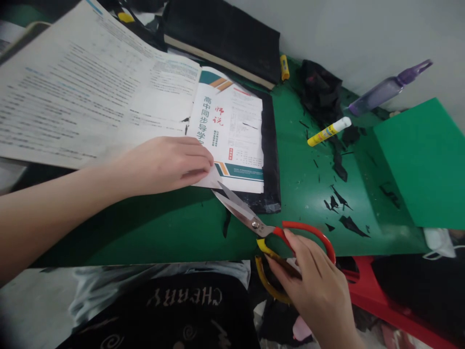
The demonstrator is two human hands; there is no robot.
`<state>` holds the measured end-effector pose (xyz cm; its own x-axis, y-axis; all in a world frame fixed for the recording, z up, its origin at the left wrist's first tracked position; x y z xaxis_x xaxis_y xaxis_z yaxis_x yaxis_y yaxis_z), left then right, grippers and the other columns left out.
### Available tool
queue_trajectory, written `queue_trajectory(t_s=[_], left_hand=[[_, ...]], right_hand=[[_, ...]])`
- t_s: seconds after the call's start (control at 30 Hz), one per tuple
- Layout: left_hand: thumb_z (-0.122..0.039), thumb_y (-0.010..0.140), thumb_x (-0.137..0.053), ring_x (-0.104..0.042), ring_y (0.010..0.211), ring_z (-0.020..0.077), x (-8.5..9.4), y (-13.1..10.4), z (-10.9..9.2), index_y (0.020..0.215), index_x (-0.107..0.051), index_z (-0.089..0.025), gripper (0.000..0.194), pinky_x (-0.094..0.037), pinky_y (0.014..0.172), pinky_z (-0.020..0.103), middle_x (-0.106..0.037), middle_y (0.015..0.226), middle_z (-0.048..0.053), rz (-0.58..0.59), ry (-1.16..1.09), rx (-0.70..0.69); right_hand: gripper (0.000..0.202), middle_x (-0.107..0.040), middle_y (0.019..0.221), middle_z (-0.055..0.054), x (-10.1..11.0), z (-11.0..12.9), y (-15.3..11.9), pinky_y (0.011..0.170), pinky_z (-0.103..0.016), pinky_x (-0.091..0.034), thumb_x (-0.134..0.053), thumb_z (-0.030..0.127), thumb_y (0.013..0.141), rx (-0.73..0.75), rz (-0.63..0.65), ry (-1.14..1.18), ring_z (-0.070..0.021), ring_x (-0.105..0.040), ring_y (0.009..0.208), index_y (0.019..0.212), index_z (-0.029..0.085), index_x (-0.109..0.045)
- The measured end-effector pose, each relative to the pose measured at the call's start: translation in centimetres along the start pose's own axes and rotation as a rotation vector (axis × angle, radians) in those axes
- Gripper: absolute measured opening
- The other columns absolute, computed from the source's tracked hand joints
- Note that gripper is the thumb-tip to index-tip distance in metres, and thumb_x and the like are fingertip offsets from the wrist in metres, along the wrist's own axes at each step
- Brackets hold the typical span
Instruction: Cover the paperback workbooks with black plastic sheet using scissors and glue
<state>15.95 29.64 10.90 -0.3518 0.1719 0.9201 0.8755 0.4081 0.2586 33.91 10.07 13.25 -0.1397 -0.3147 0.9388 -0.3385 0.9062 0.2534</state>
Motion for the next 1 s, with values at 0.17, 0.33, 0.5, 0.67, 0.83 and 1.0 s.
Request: queue_trajectory(t_s=[0.17,0.33,0.5,0.67,0.83,1.0], left_hand=[[-0.028,0.097,-0.036,-0.061,0.098,0.0196,-0.34,0.02,0.05,0.088,-0.065,-0.020,0.032,-0.047,0.080,0.030,-0.070,0.096,0.004,0.048,0.065,0.010],[-0.028,0.097,-0.035,-0.061,0.099,0.0203,-0.38,0.03,0.08,0.090,-0.065,-0.020,0.032,-0.047,0.081,0.031,-0.070,0.097,0.004,0.061,0.072,0.016],[-0.028,0.097,-0.035,-0.061,0.099,0.0204,-0.44,0.03,0.11,0.091,-0.066,-0.020,0.033,-0.046,0.081,0.031,-0.070,0.098,0.004,0.067,0.068,0.023],[-0.028,0.097,-0.036,-0.061,0.098,0.0202,-0.44,0.01,0.17,0.090,-0.066,-0.019,0.033,-0.046,0.079,0.031,-0.070,0.098,0.004,0.059,0.077,0.021],[-0.028,0.097,-0.036,-0.061,0.097,0.0196,-0.40,-0.01,0.15,0.089,-0.066,-0.020,0.032,-0.046,0.079,0.030,-0.070,0.097,0.004,0.044,0.081,0.014],[-0.027,0.096,-0.035,-0.062,0.096,0.0196,-0.40,0.00,0.14,0.090,-0.066,-0.020,0.032,-0.047,0.079,0.030,-0.070,0.097,0.004,0.048,0.089,0.018]], right_hand=[[0.049,-0.069,0.098,-0.008,-0.09,-0.43,0.02,0.070,-0.029,-0.053,-0.071,0.035,0.081,-0.046,0.005,0.030,-0.0183,-0.067,0.082,0.121,0.010,-0.057],[0.051,-0.069,0.100,-0.008,-0.18,-0.53,-0.08,0.072,-0.029,-0.053,-0.073,0.033,0.079,-0.042,0.018,0.024,-0.0185,-0.067,0.083,0.121,0.009,-0.057],[0.049,-0.069,0.099,-0.008,-0.16,-0.74,-0.15,0.073,-0.028,-0.053,-0.074,0.032,0.078,-0.072,0.013,0.045,-0.0179,-0.067,0.083,0.119,0.009,-0.058],[0.047,-0.070,0.099,-0.007,-0.13,-0.78,-0.13,0.074,-0.028,-0.053,-0.074,0.031,0.078,-0.079,0.004,0.054,-0.0175,-0.067,0.084,0.118,0.010,-0.059],[0.048,-0.069,0.099,-0.008,-0.02,-0.69,-0.09,0.075,-0.028,-0.053,-0.075,0.031,0.078,-0.063,-0.007,0.067,-0.0179,-0.067,0.084,0.118,0.009,-0.060],[0.048,-0.069,0.099,-0.008,-0.05,-0.75,-0.14,0.076,-0.028,-0.053,-0.075,0.029,0.078,-0.074,-0.001,0.070,-0.0181,-0.067,0.085,0.119,0.009,-0.059]])
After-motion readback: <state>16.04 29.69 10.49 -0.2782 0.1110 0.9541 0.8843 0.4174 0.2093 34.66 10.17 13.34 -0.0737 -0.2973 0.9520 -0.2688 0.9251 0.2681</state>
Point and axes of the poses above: each hand's wrist, its own y-axis towards the middle knuckle, its own x-axis out of the back of the hand, z = x × y, the point moved 7 cm from there along y, towards the middle knuckle
